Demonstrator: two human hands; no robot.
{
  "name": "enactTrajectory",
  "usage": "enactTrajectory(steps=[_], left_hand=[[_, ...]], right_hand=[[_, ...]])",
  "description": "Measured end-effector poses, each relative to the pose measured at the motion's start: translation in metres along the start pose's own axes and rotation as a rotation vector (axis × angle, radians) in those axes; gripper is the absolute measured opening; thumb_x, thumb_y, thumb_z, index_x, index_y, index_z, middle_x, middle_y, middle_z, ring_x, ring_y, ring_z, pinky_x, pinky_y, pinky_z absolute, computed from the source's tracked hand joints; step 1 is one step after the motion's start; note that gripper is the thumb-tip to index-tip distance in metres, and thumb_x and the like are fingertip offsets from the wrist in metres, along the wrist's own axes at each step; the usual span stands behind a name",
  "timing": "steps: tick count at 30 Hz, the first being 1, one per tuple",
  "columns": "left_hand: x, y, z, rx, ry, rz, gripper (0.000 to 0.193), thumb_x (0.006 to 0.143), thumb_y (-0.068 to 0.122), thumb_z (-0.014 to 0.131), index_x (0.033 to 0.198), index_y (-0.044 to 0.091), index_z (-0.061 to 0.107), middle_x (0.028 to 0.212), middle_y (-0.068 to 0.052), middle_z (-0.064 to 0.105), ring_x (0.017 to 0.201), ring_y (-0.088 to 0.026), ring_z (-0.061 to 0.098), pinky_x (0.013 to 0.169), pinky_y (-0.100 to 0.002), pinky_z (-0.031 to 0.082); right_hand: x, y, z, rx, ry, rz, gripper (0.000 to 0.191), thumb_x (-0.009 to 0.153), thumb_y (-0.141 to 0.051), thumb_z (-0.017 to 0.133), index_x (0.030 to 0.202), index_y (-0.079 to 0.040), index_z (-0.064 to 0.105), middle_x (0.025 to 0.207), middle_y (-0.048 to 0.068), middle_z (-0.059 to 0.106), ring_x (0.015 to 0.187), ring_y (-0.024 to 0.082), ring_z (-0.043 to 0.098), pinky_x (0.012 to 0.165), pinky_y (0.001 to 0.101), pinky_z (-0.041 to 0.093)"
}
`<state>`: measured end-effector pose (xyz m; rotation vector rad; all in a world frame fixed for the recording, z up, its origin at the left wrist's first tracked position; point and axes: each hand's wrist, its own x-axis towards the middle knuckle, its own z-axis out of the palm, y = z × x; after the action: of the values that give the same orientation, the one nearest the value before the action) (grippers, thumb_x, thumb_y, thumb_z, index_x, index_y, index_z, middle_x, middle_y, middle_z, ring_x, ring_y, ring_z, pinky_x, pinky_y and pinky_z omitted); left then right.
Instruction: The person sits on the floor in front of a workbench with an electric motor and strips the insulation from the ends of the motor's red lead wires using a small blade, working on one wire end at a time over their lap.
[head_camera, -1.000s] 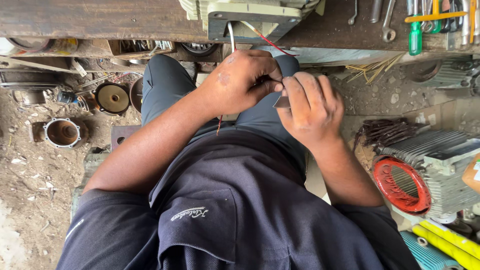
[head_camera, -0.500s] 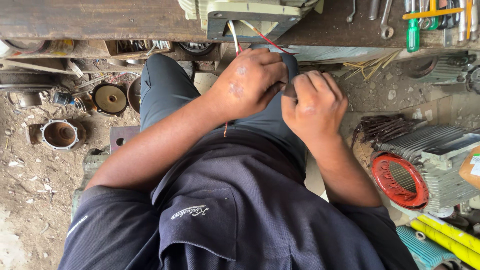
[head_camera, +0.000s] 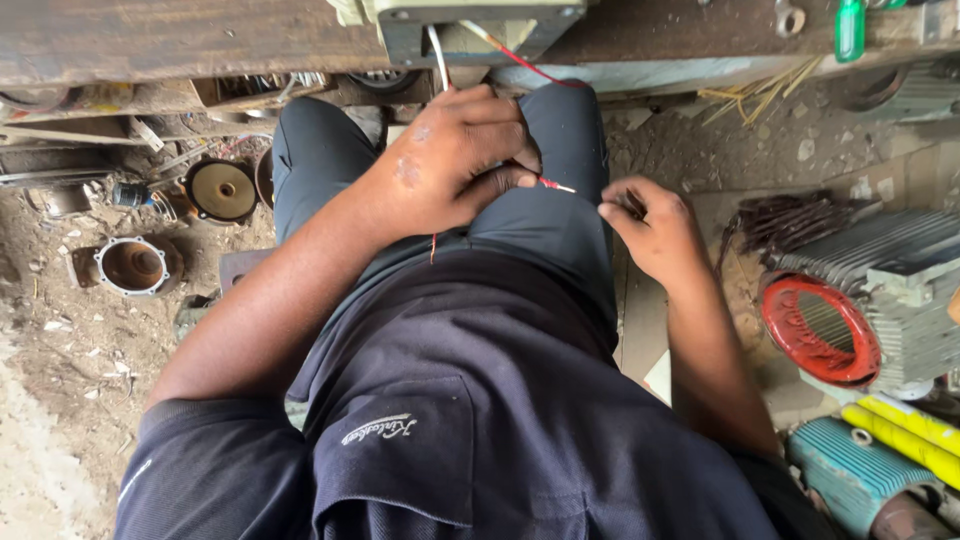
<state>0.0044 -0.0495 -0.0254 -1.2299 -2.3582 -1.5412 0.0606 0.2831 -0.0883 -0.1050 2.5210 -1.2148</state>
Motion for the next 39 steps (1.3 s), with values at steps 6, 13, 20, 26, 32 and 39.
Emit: enactTrajectory(steps=[6, 13, 20, 26, 32, 39], left_hand=[[0.004, 0.003, 0.001, 0.015, -0.004, -0.040, 0.015, 0.091, 0.013, 0.080, 0.103, 0.009, 0.070, 0.097, -0.006, 0.064, 0.097, -0.030, 0.061, 0.084, -0.043, 0.045], [0.009, 0.003, 0.011, 0.112, 0.028, -0.106, 0.014, 0.091, 0.017, 0.079, 0.100, 0.009, 0.071, 0.093, -0.007, 0.063, 0.096, -0.030, 0.062, 0.078, -0.045, 0.044], [0.008, -0.007, 0.022, 0.103, 0.049, -0.138, 0.012, 0.089, 0.011, 0.075, 0.099, 0.007, 0.069, 0.095, -0.009, 0.063, 0.097, -0.033, 0.062, 0.081, -0.046, 0.048], [0.002, -0.016, 0.041, 0.286, 0.054, -0.115, 0.021, 0.082, 0.013, 0.074, 0.101, 0.009, 0.069, 0.100, -0.007, 0.063, 0.098, -0.030, 0.059, 0.082, -0.043, 0.044], [-0.009, -0.028, 0.042, 0.442, 0.025, 0.119, 0.028, 0.086, 0.017, 0.069, 0.114, 0.009, 0.070, 0.108, -0.002, 0.060, 0.104, -0.023, 0.054, 0.086, -0.038, 0.042], [-0.012, -0.026, 0.030, 0.334, -0.018, 0.090, 0.025, 0.084, 0.016, 0.072, 0.108, 0.011, 0.070, 0.108, 0.000, 0.062, 0.104, -0.023, 0.056, 0.090, -0.038, 0.044]], right_hand=[[-0.011, -0.080, 0.002, -0.121, 0.267, -0.401, 0.021, 0.101, -0.010, 0.074, 0.119, -0.003, 0.067, 0.102, 0.009, 0.065, 0.083, 0.019, 0.060, 0.073, 0.0303, 0.049], [0.012, -0.128, 0.022, -0.659, 0.435, -0.812, 0.020, 0.098, -0.010, 0.072, 0.115, -0.002, 0.067, 0.109, 0.011, 0.063, 0.088, 0.030, 0.068, 0.074, 0.0432, 0.055], [0.026, -0.122, 0.031, -0.837, 0.429, -0.734, 0.020, 0.085, -0.008, 0.070, 0.104, -0.004, 0.065, 0.103, 0.009, 0.061, 0.086, 0.029, 0.064, 0.069, 0.0421, 0.051], [0.038, -0.109, 0.038, -0.818, 0.389, -0.596, 0.012, 0.082, -0.009, 0.069, 0.084, -0.006, 0.058, 0.091, 0.011, 0.060, 0.079, 0.033, 0.064, 0.066, 0.0456, 0.051], [0.050, -0.086, 0.021, -0.444, 0.037, -0.405, 0.014, 0.089, -0.012, 0.070, 0.082, -0.002, 0.064, 0.082, 0.016, 0.065, 0.073, 0.037, 0.064, 0.063, 0.0465, 0.051], [0.068, -0.040, 0.018, 0.606, -0.475, 0.307, 0.014, 0.086, -0.010, 0.060, 0.082, 0.002, 0.067, 0.072, 0.013, 0.069, 0.046, 0.012, 0.049, 0.042, 0.0274, 0.035]])
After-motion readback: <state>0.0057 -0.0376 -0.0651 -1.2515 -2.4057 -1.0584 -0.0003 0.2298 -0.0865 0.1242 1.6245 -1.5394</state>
